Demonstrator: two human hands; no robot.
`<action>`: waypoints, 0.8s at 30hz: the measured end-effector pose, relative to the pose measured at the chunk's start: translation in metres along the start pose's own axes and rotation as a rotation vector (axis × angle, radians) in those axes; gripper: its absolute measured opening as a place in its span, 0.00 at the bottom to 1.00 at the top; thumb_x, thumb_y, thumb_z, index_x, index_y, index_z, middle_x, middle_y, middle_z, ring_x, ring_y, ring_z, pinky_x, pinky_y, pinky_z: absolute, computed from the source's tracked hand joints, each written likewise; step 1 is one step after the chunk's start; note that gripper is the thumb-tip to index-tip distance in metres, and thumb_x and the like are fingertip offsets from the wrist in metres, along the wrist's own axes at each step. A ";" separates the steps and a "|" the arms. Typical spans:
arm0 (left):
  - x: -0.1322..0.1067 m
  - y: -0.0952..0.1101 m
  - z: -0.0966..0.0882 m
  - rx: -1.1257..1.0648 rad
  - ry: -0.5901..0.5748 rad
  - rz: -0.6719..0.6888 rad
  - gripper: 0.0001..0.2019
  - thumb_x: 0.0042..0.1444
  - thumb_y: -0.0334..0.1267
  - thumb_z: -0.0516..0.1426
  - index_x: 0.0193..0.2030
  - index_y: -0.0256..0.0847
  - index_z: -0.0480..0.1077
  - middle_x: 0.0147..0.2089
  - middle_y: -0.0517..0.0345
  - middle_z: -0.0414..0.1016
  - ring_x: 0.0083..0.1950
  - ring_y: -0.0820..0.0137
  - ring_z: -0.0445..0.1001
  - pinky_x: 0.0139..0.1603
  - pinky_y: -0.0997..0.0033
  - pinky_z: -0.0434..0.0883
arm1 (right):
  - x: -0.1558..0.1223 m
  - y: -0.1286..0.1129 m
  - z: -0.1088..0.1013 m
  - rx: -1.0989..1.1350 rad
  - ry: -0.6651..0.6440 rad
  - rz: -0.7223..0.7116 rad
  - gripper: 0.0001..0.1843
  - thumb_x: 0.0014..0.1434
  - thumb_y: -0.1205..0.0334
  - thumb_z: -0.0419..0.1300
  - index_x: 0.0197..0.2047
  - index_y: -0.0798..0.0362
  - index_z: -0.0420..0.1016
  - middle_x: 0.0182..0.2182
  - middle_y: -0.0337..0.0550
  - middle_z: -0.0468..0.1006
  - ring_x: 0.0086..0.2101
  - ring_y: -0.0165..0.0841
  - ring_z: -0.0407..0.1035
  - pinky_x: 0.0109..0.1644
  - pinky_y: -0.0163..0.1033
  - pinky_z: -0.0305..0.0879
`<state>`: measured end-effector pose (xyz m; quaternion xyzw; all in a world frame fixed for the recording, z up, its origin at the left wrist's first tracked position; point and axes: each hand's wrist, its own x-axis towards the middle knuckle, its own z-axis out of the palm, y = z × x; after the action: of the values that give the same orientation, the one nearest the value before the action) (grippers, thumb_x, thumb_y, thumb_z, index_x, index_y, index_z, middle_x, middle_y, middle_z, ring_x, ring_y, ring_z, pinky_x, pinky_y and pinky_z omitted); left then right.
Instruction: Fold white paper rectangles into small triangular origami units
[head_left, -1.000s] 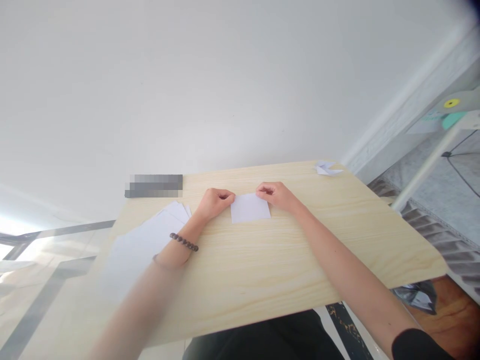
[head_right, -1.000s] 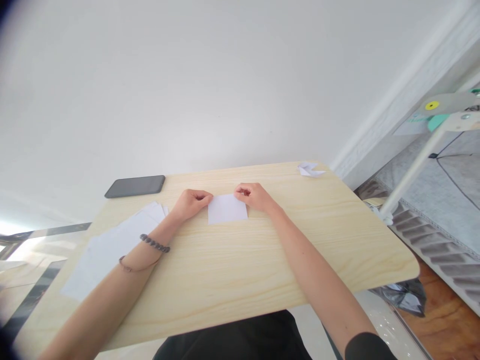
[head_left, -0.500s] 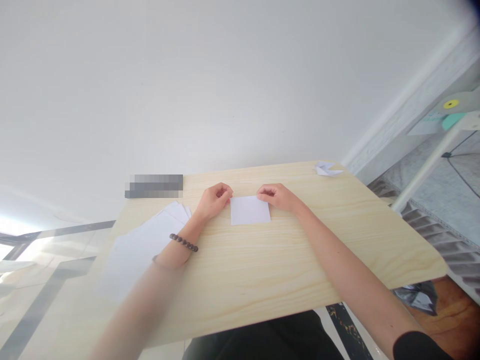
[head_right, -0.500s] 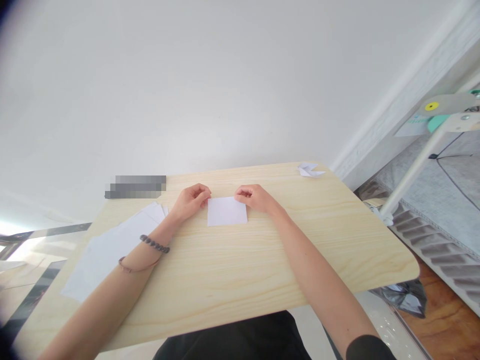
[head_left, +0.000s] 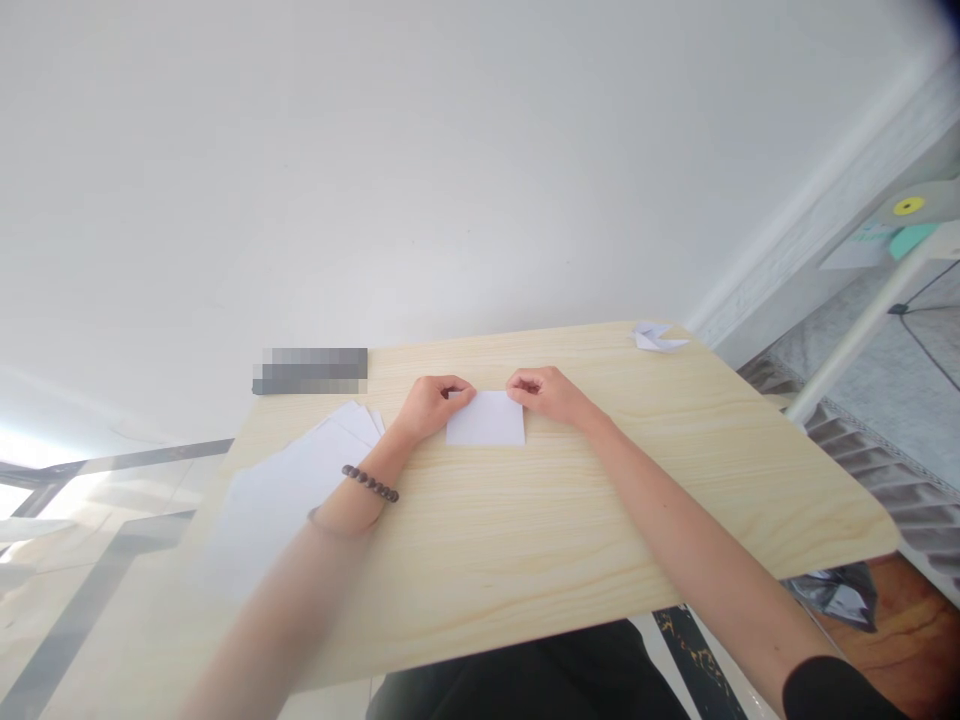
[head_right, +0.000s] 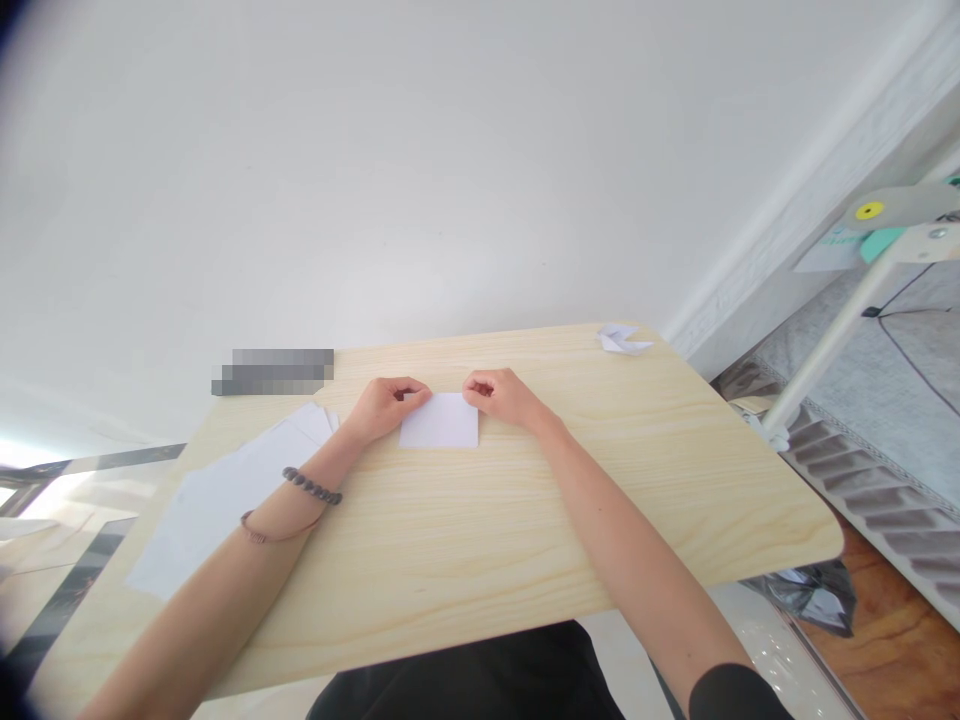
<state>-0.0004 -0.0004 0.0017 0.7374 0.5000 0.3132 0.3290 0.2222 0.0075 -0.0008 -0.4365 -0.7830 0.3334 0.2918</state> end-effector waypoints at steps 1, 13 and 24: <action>0.000 -0.001 0.000 -0.005 0.008 -0.007 0.17 0.50 0.49 0.53 0.32 0.37 0.74 0.31 0.58 0.76 0.27 0.73 0.67 0.30 0.74 0.64 | 0.000 0.002 -0.003 -0.009 0.006 0.014 0.08 0.50 0.60 0.53 0.26 0.54 0.69 0.23 0.36 0.68 0.25 0.26 0.59 0.29 0.33 0.54; 0.003 -0.008 -0.001 -0.063 0.076 -0.034 0.19 0.51 0.52 0.52 0.34 0.36 0.73 0.33 0.56 0.75 0.31 0.72 0.69 0.31 0.75 0.64 | 0.001 0.002 0.002 0.036 0.081 0.096 0.16 0.53 0.49 0.53 0.35 0.53 0.70 0.30 0.41 0.74 0.25 0.27 0.62 0.31 0.34 0.59; 0.002 -0.009 0.001 -0.060 0.077 -0.029 0.19 0.51 0.51 0.52 0.36 0.36 0.73 0.34 0.55 0.76 0.29 0.72 0.68 0.30 0.74 0.63 | 0.003 0.001 0.013 -0.026 0.185 0.107 0.11 0.52 0.54 0.55 0.30 0.53 0.70 0.27 0.39 0.73 0.26 0.27 0.62 0.31 0.34 0.58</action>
<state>-0.0039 0.0037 -0.0053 0.7071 0.5135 0.3514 0.3359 0.2113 0.0075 -0.0095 -0.5103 -0.7324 0.2967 0.3392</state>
